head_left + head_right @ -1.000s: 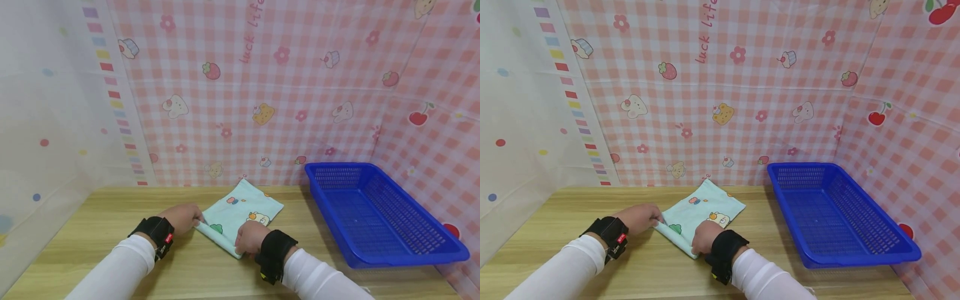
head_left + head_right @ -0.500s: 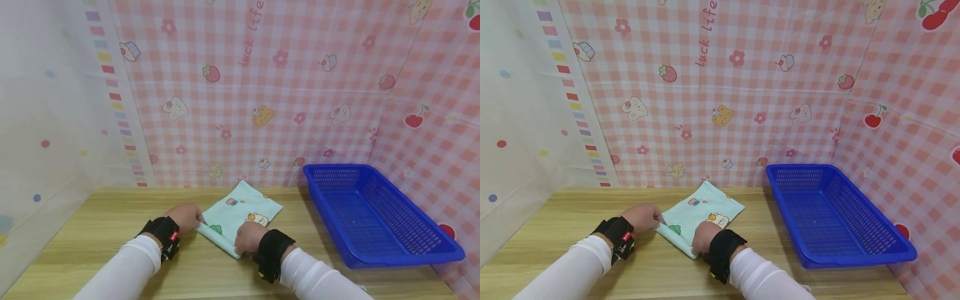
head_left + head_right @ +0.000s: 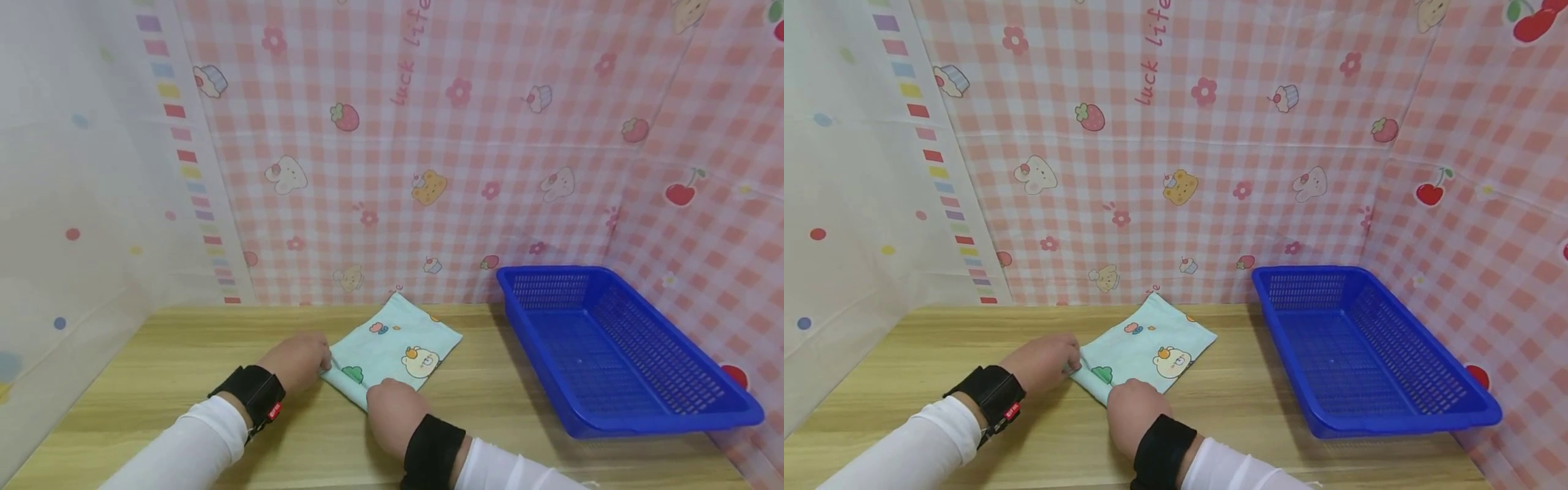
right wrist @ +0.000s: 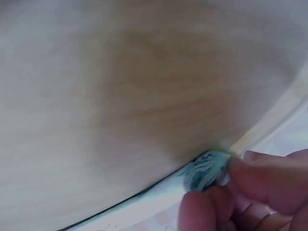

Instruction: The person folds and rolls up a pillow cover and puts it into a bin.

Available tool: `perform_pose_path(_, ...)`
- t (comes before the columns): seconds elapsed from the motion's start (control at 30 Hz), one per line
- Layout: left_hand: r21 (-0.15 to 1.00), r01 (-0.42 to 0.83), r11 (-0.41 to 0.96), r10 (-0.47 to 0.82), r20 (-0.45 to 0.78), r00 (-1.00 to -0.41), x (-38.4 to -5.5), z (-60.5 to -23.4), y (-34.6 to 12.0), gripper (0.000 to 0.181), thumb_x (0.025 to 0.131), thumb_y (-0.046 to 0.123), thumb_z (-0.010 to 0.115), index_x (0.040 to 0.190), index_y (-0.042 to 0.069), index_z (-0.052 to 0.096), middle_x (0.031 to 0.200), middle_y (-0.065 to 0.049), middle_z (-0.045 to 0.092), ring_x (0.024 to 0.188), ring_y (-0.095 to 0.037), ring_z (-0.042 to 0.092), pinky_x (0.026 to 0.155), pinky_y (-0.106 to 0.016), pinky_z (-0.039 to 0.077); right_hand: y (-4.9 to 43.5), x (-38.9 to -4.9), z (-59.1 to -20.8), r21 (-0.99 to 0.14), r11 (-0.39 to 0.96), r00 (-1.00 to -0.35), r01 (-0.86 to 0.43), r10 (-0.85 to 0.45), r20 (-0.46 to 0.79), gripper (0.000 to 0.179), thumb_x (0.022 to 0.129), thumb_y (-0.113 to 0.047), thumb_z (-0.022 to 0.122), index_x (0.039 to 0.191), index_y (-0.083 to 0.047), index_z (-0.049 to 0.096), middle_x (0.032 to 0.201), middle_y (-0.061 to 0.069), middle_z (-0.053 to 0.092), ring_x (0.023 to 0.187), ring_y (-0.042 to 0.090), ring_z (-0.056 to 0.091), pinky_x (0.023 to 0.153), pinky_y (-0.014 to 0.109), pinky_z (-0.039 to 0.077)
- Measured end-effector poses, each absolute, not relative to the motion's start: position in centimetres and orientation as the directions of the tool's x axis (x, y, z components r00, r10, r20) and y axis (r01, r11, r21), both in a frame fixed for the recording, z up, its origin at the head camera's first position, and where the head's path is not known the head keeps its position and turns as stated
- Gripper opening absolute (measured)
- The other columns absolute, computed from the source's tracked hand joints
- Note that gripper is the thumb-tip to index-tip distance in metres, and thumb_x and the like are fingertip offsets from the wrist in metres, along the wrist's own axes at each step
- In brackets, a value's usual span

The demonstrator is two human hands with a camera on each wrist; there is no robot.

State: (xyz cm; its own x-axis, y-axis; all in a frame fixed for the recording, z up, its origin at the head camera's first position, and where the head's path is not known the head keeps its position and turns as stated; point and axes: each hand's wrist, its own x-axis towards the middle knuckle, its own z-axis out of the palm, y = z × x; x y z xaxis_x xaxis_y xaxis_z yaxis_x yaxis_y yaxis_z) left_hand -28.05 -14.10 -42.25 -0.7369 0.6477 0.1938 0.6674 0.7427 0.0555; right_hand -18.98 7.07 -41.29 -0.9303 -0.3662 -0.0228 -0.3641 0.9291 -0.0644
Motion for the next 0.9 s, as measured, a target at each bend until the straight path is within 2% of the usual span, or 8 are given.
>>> perform_pose_path(0.23,0.028,0.686,0.727,0.663,0.231,-0.712,-28.1,-42.6,-14.2,0.026,0.078,-0.009,0.075,0.088,0.014,0.081,0.089,0.005,0.066,0.078,-0.01,0.059,0.076,-0.029,0.055,6.7,-18.9,-41.6,-0.061,0.938,-0.94,-0.34,-0.341,-0.016,0.005,0.093,-0.01,0.073,0.09,-0.008,0.069,0.079,0.003,0.061,0.07,0.014,0.057,0.066,0.034,0.055)
perform_pose_path(0.53,0.1,0.651,0.752,0.635,0.151,-0.757,-28.2,-42.3,-14.2,0.019,0.088,-0.003,0.074,0.096,0.013,0.08,0.101,0.002,0.071,0.093,-0.018,0.067,0.09,-0.038,0.058,7.7,-19.9,-41.4,-0.132,0.935,-0.938,-0.328,-0.339,-0.067,0.005,0.091,-0.009,0.071,0.091,-0.009,0.066,0.076,0.0,0.058,0.068,0.013,0.053,0.064,0.033,0.054)
perform_pose_path(0.63,0.127,0.641,0.757,0.627,0.134,-0.767,-28.4,-42.4,-14.3,0.018,0.091,-0.002,0.073,0.096,0.014,0.08,0.101,0.003,0.072,0.094,-0.017,0.068,0.09,-0.038,0.058,8.4,-20.5,-41.3,-0.188,0.923,-0.928,-0.337,-0.359,-0.097,0.006,0.089,-0.007,0.07,0.088,-0.008,0.065,0.074,-0.001,0.058,0.066,0.012,0.051,0.067,0.03,0.051)
perform_pose_path(0.77,0.187,0.625,0.758,0.615,0.111,-0.78,-28.7,-42.4,-14.4,0.016,0.094,0.0,0.072,0.096,0.013,0.08,0.099,0.004,0.071,0.093,-0.015,0.068,0.088,-0.035,0.059,9.2,-21.4,-41.0,-0.289,0.911,-0.921,-0.294,-0.35,-0.168,0.005,0.09,-0.005,0.069,0.094,-0.006,0.072,0.083,-0.002,0.066,0.072,0.012,0.053,0.075,0.028,0.051)
perform_pose_path(0.9,0.248,0.593,0.766,0.597,0.064,-0.799,-29.3,-42.6,-14.5,0.012,0.097,0.003,0.071,0.097,0.012,0.079,0.1,0.003,0.07,0.095,-0.015,0.067,0.089,-0.036,0.058,10.0,-22.0,-40.7,-0.401,0.887,-0.918,-0.227,-0.333,-0.218,0.004,0.091,-0.005,0.072,0.092,-0.006,0.075,0.085,-0.002,0.068,0.075,0.013,0.055,0.074,0.027,0.05)
